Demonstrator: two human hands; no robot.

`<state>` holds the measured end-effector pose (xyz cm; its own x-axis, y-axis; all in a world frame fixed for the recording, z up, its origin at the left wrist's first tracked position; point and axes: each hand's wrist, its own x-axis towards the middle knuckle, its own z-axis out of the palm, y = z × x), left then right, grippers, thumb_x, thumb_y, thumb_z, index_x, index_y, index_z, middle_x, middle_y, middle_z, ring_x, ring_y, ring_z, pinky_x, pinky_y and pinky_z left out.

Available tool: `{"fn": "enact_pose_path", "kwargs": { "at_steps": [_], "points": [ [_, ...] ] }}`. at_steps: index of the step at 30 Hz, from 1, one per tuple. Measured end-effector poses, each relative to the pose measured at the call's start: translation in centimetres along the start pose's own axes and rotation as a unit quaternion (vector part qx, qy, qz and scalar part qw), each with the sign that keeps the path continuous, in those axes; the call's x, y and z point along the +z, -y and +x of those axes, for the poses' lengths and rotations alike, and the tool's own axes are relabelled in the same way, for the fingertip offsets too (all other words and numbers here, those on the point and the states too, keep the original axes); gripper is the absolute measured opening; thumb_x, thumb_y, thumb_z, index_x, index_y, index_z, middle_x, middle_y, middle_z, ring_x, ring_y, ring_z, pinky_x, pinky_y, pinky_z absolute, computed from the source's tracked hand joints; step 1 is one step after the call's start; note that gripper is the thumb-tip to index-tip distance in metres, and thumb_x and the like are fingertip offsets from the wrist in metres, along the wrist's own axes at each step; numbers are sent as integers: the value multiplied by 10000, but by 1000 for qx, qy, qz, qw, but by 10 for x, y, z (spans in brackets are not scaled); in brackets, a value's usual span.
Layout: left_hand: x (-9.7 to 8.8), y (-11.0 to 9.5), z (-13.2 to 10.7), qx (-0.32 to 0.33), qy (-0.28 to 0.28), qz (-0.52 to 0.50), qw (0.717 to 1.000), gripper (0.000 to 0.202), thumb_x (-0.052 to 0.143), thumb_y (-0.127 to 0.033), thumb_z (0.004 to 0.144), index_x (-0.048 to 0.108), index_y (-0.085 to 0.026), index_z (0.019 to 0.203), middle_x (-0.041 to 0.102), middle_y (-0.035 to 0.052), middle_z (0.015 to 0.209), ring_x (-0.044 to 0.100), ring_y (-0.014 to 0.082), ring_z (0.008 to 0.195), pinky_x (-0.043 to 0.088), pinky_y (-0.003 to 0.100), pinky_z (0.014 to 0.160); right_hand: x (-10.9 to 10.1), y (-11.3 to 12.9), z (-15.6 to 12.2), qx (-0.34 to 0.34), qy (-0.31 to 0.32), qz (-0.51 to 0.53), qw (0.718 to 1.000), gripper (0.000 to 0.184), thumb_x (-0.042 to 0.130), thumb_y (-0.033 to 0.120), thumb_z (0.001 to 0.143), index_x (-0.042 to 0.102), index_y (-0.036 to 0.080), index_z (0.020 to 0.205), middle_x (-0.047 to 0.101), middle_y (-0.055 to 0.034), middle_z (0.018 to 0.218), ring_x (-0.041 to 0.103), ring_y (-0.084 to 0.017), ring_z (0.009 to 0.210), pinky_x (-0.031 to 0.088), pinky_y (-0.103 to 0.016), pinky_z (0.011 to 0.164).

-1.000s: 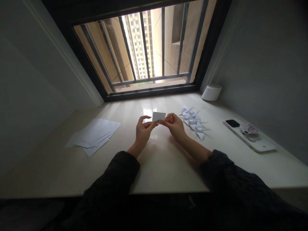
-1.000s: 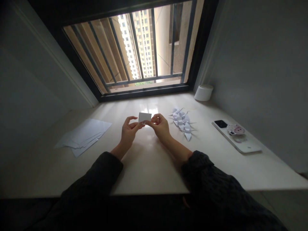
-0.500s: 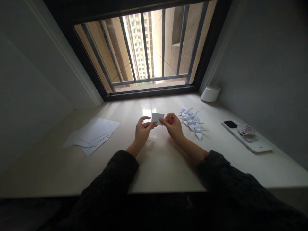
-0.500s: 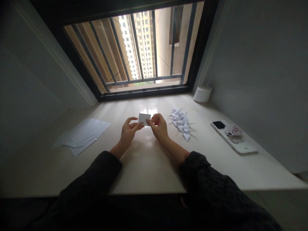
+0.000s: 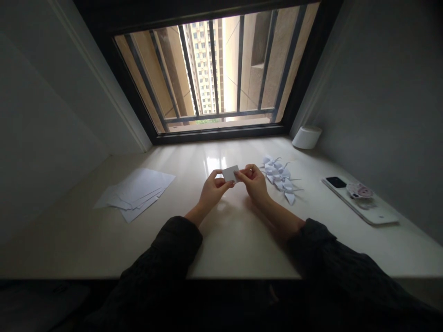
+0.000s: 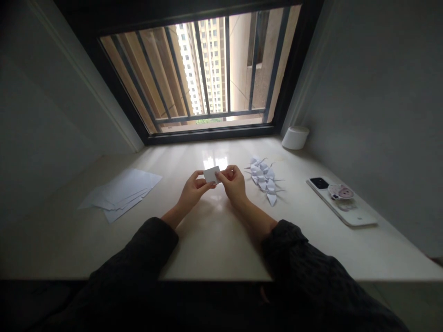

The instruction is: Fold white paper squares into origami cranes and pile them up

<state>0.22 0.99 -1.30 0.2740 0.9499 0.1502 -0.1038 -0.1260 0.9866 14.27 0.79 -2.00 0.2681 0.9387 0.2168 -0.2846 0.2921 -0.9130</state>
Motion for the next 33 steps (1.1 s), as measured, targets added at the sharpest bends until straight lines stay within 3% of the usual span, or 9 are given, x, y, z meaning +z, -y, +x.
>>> {"fn": "enact_pose_path", "kwargs": {
  "at_steps": [2,5,8,12,15,19,23,29,33],
  "points": [
    [-1,0,0,6,18,25,1000,393,748,-349,680,543,-164,960,708,52,760,677,188,755,502,308,717,-1,-1,2,-26,13,-28,999,384,740,366,637,390,235,725,601,46,666,566,-135,609,465,-290,617],
    [-5,-3,2,0,-10,66,998,333,691,-433,719,608,-155,883,700,53,766,663,173,738,493,279,676,-4,0,4,-75,35,-102,991,351,702,362,682,376,237,715,594,33,699,563,-144,638,455,-293,618],
    [-10,-8,5,-5,-56,95,994,347,653,-487,729,672,-157,835,695,54,776,655,176,748,491,272,648,-7,3,5,-119,64,-177,975,271,673,341,716,426,234,741,586,24,725,573,-156,689,450,-304,652],
    [-13,-9,7,-3,-71,107,992,321,704,-458,678,705,-167,813,694,45,763,637,168,706,491,268,609,-9,7,3,-134,106,-249,953,188,640,341,760,528,238,871,624,10,775,590,-169,736,443,-331,715],
    [-12,-5,7,-33,-92,40,994,312,712,-427,685,685,-150,829,693,51,767,646,162,688,507,276,619,-8,6,2,-117,102,-231,960,252,632,381,776,534,246,964,647,6,792,605,-168,743,440,-330,722],
    [-7,-3,8,-69,-133,-103,983,320,722,-371,706,596,-132,877,704,76,814,681,166,728,524,342,771,-6,3,1,-95,116,-180,972,403,695,415,718,490,255,1026,660,8,814,614,-165,745,463,-331,733],
    [-5,-6,7,-66,-127,-117,983,358,752,-336,689,545,-139,904,712,95,839,695,188,769,511,376,828,-7,3,1,-88,111,-157,977,373,674,416,742,498,260,1032,655,14,783,615,-159,720,482,-325,713],
    [-3,-9,3,-21,-127,-95,987,628,738,-323,706,454,-176,1246,721,49,778,690,182,773,512,384,844,-6,9,0,-122,148,-198,961,319,677,372,748,635,266,1046,656,-32,987,613,-158,778,499,-329,720],
    [-2,-12,1,23,-102,-70,992,755,734,-326,707,371,-221,1361,726,32,805,686,179,802,514,365,845,-6,13,0,-123,136,-195,963,332,698,377,730,686,267,1043,666,-39,958,610,-162,764,509,-339,717]
  ]
}}
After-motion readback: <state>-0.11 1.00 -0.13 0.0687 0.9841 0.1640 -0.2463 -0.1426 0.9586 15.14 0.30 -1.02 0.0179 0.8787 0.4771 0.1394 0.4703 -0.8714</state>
